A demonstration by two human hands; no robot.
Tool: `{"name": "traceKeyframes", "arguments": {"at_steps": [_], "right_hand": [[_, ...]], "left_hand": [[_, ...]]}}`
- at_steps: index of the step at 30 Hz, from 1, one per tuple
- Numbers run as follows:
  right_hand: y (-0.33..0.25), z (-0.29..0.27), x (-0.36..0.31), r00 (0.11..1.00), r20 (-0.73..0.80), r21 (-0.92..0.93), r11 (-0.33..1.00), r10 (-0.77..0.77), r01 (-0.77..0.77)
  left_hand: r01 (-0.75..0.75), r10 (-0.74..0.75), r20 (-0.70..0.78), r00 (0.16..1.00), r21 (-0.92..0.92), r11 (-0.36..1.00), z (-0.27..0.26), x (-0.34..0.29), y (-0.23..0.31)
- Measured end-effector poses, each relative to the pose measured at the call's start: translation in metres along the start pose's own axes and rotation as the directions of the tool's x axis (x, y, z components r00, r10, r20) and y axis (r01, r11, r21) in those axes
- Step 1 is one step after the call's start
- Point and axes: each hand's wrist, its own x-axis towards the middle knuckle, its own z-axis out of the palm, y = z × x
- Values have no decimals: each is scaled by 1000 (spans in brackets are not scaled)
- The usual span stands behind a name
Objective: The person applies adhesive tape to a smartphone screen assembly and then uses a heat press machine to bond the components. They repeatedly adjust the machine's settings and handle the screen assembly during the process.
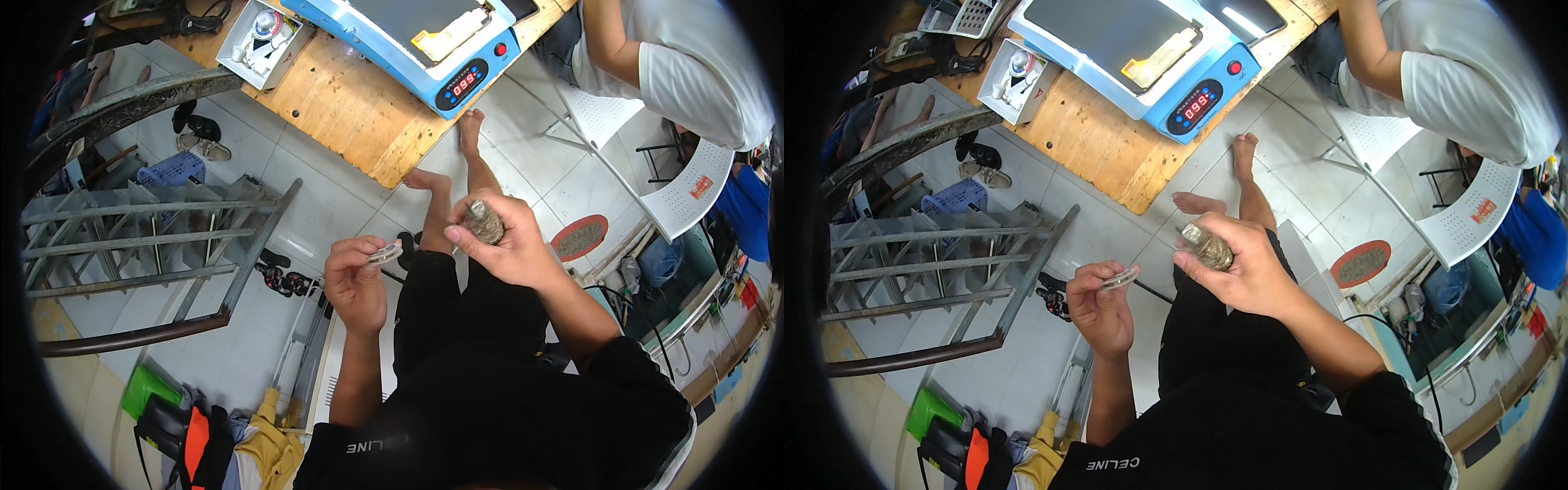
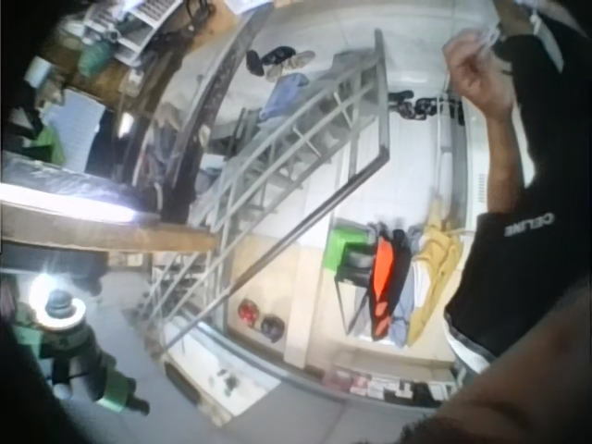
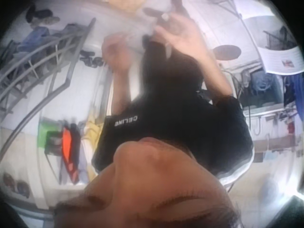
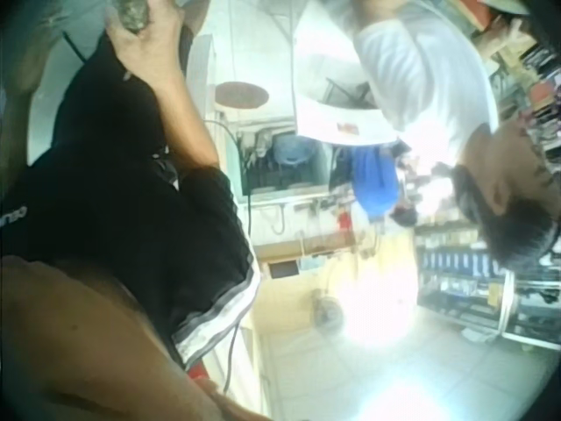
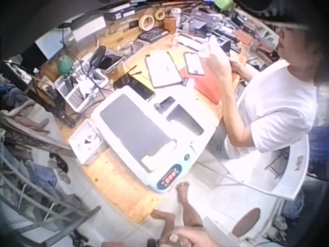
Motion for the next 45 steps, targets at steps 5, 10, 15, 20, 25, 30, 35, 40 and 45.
{"name": "traceKeyframes", "arguments": {"at_steps": [5,10,15,20,25,30,35,40,45], "right_hand": [[6,13,7,990,111,-48,995,-86,92],[3,33,7,962,221,50,987,-162,155],[6,41,11,935,255,-23,966,-245,259],[17,42,9,984,176,136,991,-7,-17],[19,53,9,990,138,477,876,13,-78],[9,49,13,970,155,166,973,-186,160],[6,46,12,943,203,60,965,-262,255],[10,53,9,920,169,100,935,-353,340],[15,56,4,892,150,156,901,-426,404]], "left_hand": [[71,-79,-50,996,-156,985,0,-3,2],[68,-77,-54,996,-152,986,-2,-5,-1],[12,-8,-46,999,76,997,-8,-7,-1],[-38,48,-79,996,121,992,-9,-8,3],[-2,15,-101,995,128,992,-9,-8,4],[45,-30,-103,994,144,988,-11,-9,2],[85,-72,-107,992,121,989,-12,-10,1],[73,-53,-108,993,184,980,-14,-8,1],[63,-72,14,997,351,934,-15,-8,7]]}}
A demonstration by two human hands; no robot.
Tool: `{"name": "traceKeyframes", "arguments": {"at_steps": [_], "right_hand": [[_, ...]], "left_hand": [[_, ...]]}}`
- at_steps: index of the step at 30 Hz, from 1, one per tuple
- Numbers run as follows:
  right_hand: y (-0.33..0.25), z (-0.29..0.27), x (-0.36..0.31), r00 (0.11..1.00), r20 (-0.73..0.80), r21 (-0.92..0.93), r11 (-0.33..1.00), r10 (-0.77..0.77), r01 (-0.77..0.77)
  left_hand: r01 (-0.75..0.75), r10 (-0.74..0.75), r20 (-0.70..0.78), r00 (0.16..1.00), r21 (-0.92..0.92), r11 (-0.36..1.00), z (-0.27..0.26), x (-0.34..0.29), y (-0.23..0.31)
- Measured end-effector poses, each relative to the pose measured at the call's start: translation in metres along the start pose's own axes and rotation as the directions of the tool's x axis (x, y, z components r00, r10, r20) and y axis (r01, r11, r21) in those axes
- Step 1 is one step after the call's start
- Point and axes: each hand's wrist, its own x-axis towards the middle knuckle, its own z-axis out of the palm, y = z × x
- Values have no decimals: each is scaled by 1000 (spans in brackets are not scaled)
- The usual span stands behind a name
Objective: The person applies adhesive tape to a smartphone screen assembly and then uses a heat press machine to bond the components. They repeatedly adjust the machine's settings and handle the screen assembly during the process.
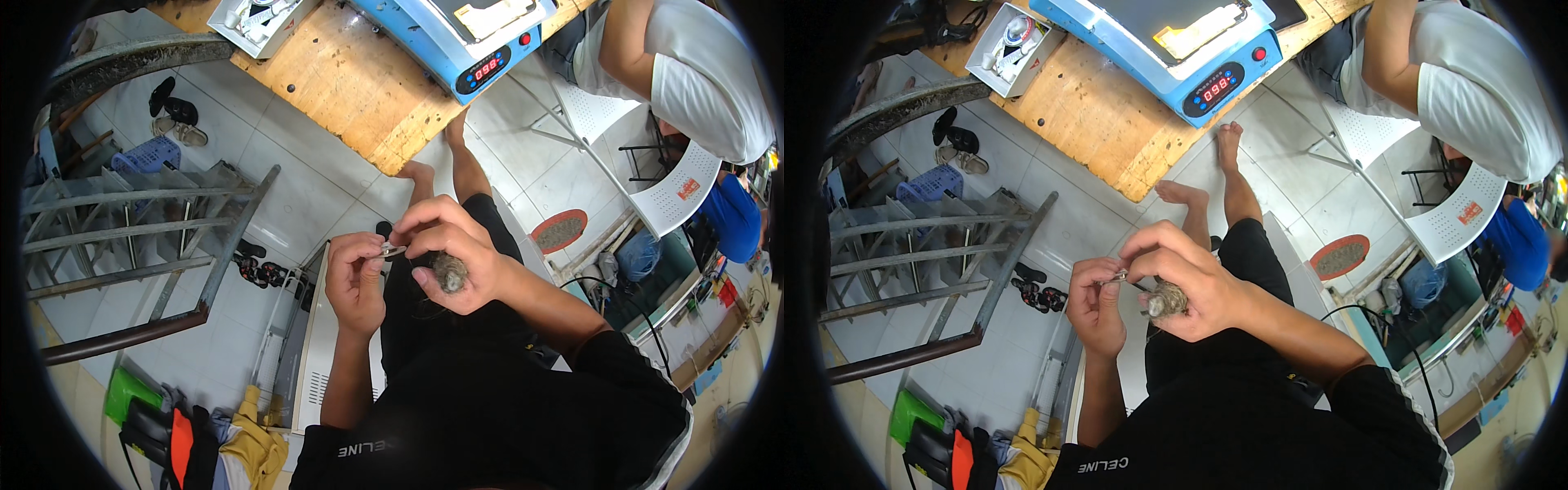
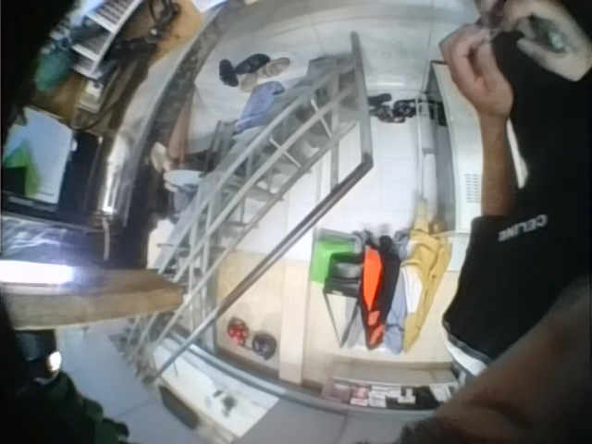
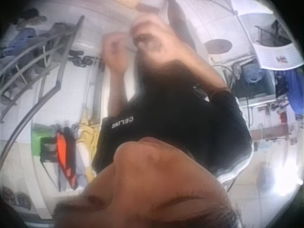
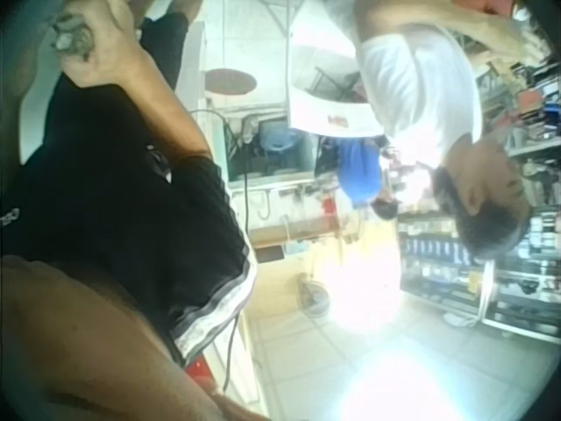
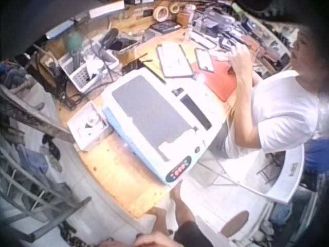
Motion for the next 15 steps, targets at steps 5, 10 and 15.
{"name": "traceKeyframes", "arguments": {"at_steps": [5,10,15], "right_hand": [[3,-1,-2,920,-174,638,752,352,-167],[6,-18,0,946,-155,-40,955,285,-295],[2,-21,-6,993,-111,-135,989,51,-66]], "left_hand": [[-57,58,3,998,-21,998,6,0,3],[-73,74,7,997,-71,995,6,1,3],[-89,89,-3,996,-33,995,1,1,5]]}}
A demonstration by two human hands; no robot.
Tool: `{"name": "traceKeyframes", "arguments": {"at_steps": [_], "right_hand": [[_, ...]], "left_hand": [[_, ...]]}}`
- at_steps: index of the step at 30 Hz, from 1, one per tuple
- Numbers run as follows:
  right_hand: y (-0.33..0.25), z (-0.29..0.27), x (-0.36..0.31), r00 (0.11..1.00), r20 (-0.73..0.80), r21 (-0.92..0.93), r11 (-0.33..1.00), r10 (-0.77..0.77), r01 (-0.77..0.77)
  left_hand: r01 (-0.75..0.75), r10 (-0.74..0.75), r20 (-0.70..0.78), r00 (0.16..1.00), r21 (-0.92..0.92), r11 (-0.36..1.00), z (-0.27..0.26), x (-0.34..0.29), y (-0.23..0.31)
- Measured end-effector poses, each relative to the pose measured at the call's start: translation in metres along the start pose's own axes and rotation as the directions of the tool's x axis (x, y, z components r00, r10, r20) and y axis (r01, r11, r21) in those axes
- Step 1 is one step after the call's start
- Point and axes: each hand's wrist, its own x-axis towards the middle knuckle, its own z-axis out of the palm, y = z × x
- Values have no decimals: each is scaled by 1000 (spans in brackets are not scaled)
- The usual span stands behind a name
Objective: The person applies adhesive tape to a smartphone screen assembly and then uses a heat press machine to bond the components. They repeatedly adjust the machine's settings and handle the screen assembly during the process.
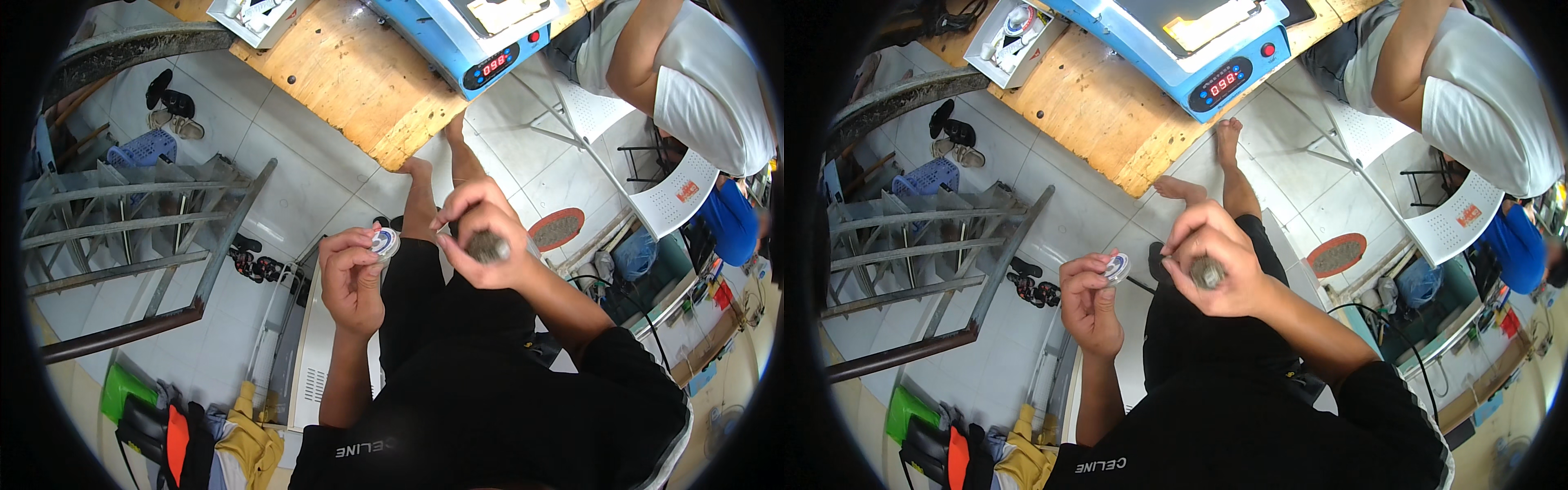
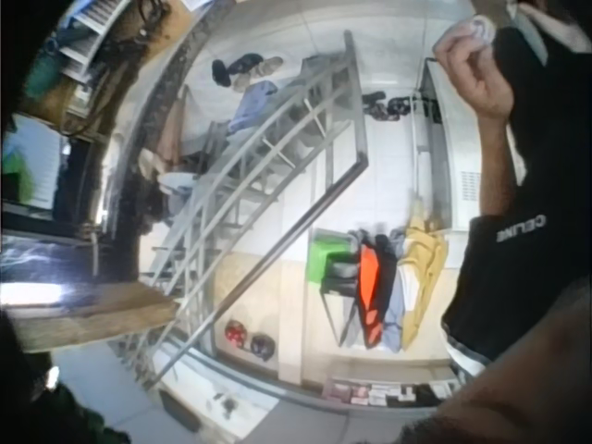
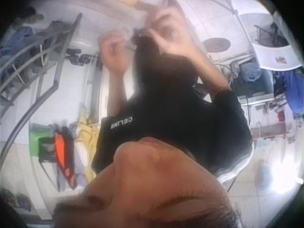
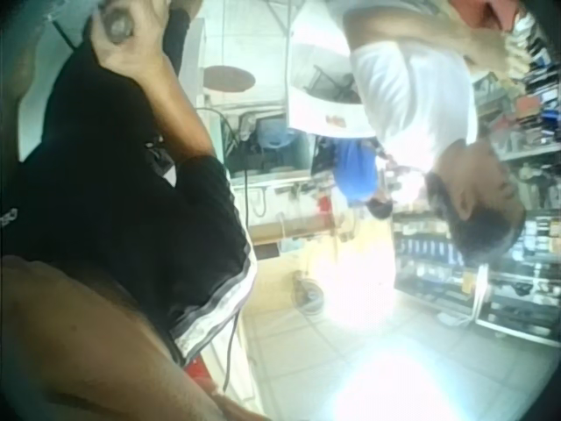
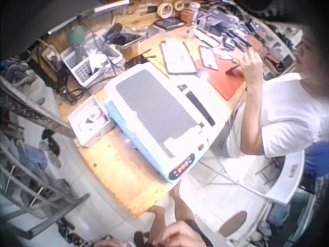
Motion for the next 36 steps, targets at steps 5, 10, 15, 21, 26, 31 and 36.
{"name": "traceKeyframes", "arguments": {"at_steps": [5,10,15,21,26,31,36], "right_hand": [[-1,10,-10,980,-4,-56,978,-200,199],[7,16,-11,932,56,-55,931,-359,361],[12,16,-13,908,117,-54,911,-402,410],[11,15,-13,923,166,40,937,-348,346],[5,16,-9,913,208,-20,932,-351,363],[4,15,-7,893,267,-117,908,-363,404],[12,15,-7,913,227,-96,925,-339,367]], "left_hand": [[-17,17,13,1000,57,998,-2,1,2],[22,-22,-3,1000,-23,999,1,0,2],[75,-75,-8,997,-63,995,2,0,0],[52,-53,-20,998,-46,998,3,0,0],[22,-28,71,997,92,996,-2,1,2],[-16,-11,130,991,208,978,-8,3,3],[69,-69,67,995,-6,998,-4,0,2]]}}
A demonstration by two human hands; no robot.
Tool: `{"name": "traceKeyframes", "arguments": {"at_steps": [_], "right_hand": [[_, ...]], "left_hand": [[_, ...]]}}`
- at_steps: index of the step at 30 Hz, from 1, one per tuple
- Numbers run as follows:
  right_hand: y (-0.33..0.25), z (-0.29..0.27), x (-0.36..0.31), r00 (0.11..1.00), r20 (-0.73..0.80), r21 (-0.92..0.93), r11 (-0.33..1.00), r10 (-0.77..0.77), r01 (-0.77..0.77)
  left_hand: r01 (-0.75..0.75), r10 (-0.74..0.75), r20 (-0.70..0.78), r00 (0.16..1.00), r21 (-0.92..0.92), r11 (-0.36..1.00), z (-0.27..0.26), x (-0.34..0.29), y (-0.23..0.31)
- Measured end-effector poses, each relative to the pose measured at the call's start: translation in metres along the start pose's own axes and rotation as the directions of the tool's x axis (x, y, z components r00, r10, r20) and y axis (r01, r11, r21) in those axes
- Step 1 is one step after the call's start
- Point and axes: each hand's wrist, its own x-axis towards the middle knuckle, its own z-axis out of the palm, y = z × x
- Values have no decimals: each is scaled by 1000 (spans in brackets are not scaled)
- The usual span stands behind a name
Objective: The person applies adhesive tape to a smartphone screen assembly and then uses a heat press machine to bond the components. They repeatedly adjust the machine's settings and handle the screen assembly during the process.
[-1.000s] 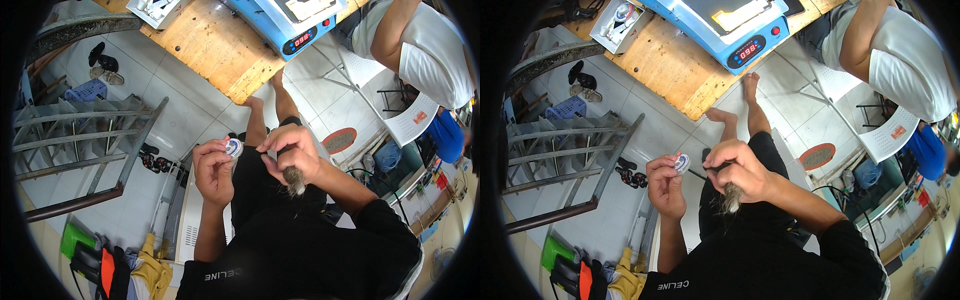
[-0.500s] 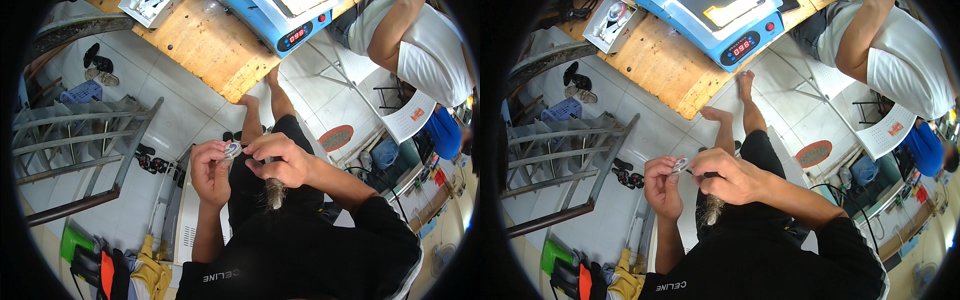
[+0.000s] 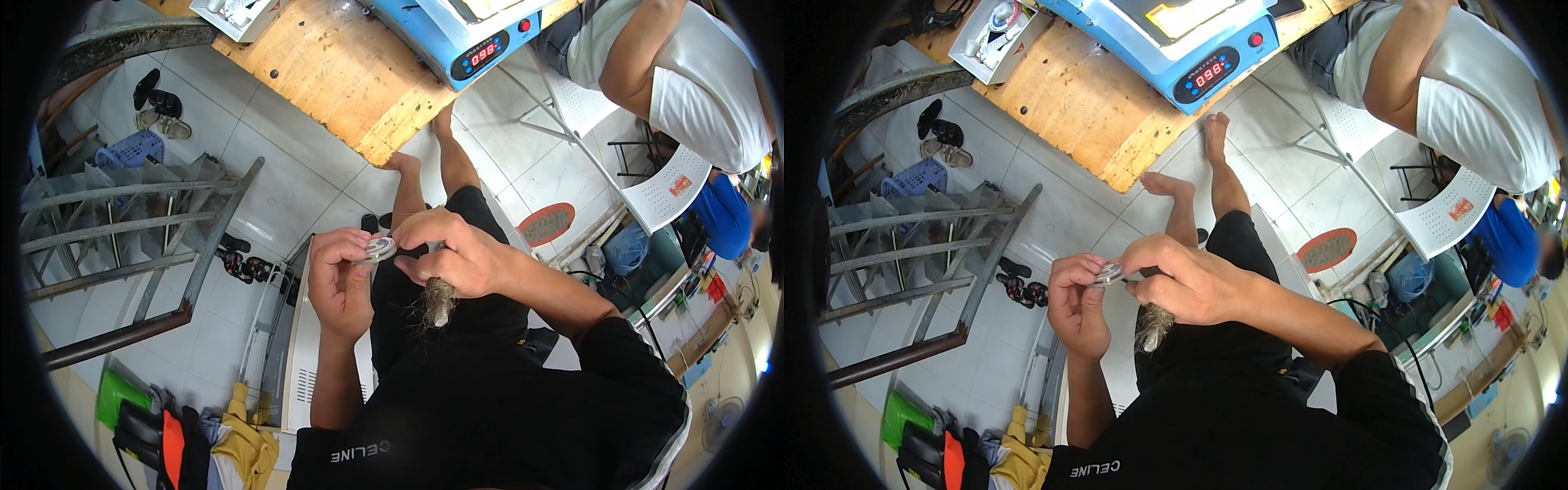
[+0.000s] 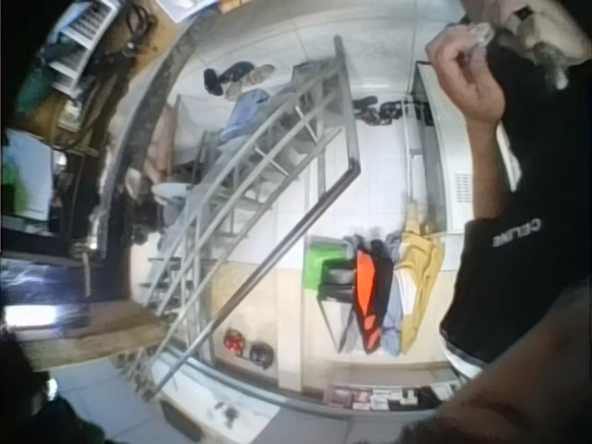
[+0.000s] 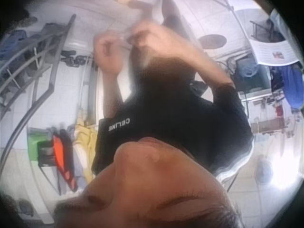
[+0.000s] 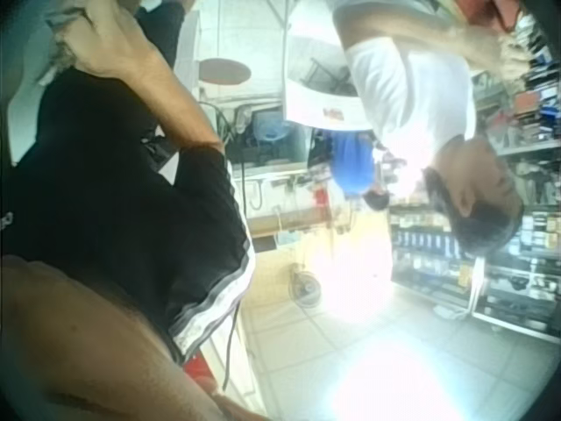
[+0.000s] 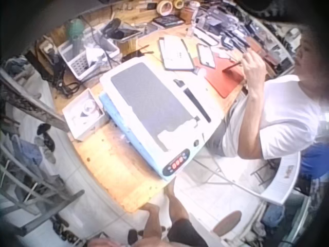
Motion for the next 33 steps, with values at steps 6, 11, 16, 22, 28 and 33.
{"name": "traceKeyframes", "arguments": {"at_steps": [6,11,16,22,28,33], "right_hand": [[-10,3,2,891,-185,233,899,416,-371],[-17,0,11,863,-207,234,880,460,-413],[-6,-7,18,918,-69,199,907,392,-372],[-3,-16,19,917,78,161,903,390,-398],[4,-22,15,865,256,73,883,432,-463],[11,-18,7,846,286,25,879,451,-477]], "left_hand": [[67,-113,-68,991,-480,875,3,-1,-10],[141,-209,-51,976,-584,799,3,-3,-13],[187,-242,-25,970,-562,806,8,-6,-12],[210,-240,-4,971,-471,857,6,-6,-11],[277,-262,95,960,-198,940,-4,-2,-6],[424,-405,127,906,-232,875,-6,-1,0]]}}
